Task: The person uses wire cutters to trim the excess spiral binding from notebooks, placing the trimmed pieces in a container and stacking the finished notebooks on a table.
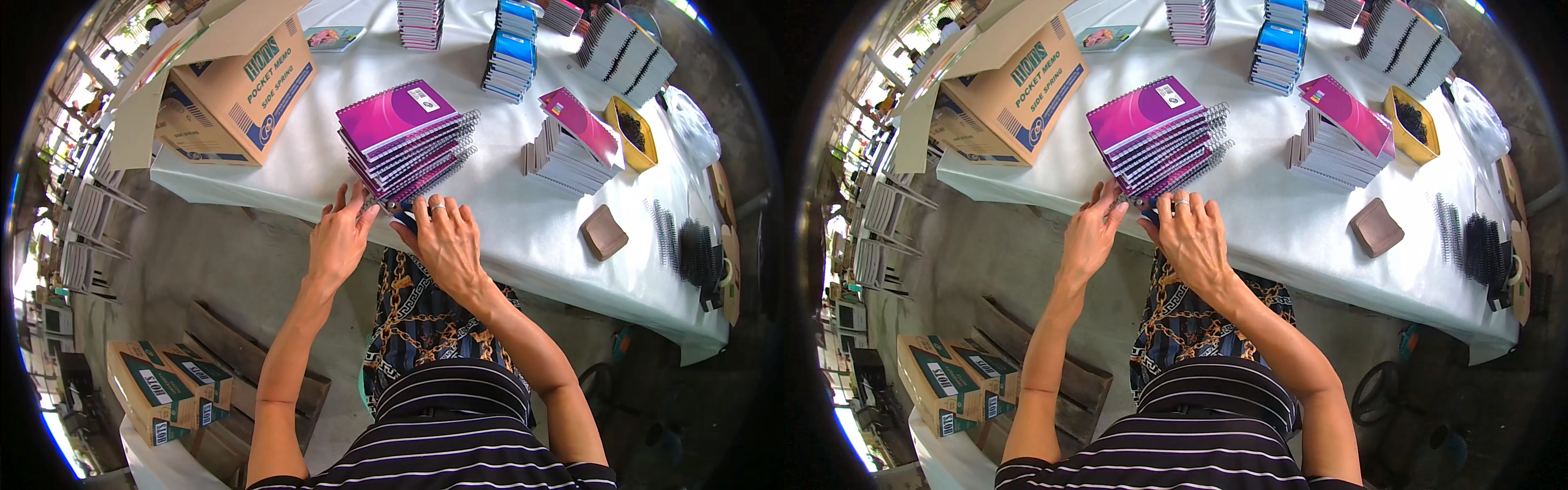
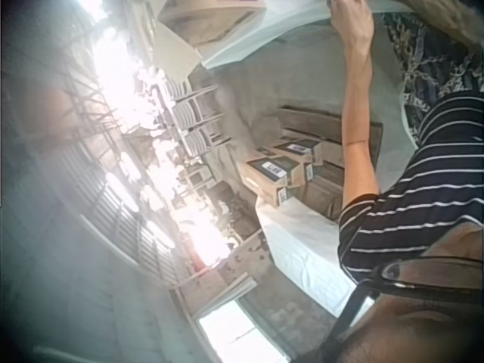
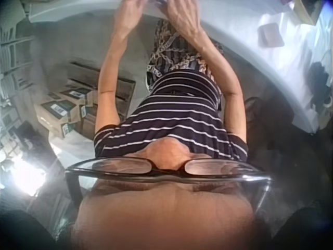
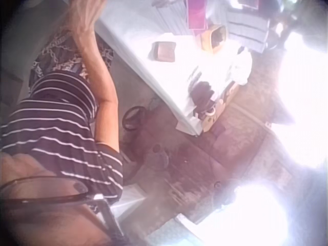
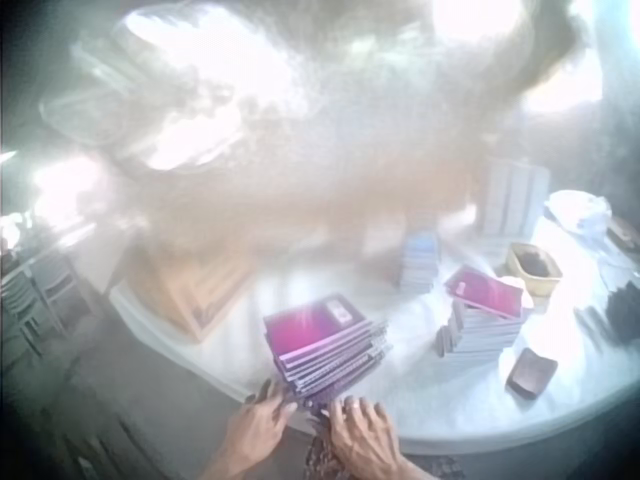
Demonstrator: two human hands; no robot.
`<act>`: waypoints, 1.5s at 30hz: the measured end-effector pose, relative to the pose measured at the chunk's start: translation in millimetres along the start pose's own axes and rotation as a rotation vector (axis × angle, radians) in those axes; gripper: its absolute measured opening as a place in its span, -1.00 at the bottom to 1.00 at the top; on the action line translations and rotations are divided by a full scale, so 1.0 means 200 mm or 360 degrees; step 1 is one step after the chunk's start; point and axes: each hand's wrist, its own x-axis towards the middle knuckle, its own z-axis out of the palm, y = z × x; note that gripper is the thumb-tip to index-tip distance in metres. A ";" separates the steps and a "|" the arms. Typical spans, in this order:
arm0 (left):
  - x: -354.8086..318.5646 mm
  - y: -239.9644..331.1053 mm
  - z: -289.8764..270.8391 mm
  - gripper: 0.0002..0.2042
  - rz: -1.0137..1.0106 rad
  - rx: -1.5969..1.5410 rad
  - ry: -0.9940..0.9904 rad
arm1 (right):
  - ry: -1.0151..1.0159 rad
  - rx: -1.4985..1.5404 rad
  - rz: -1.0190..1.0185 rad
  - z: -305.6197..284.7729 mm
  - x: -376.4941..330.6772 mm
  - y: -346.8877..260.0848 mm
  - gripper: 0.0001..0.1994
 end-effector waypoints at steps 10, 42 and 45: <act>0.00 -0.02 0.01 -0.53 0.0096 0.0010 0.0058 | 0.0008 -0.0061 -0.0052 0.00 0.01 0.01 -0.64; -0.07 0.08 -0.11 -0.39 -0.0276 -0.1521 -0.0077 | 0.0248 -0.0028 -0.0204 0.10 -0.01 0.10 -0.56; -0.07 0.07 -0.10 -0.39 -0.0280 -0.1516 -0.0074 | 0.0247 0.0005 -0.0227 0.12 -0.02 0.11 -0.58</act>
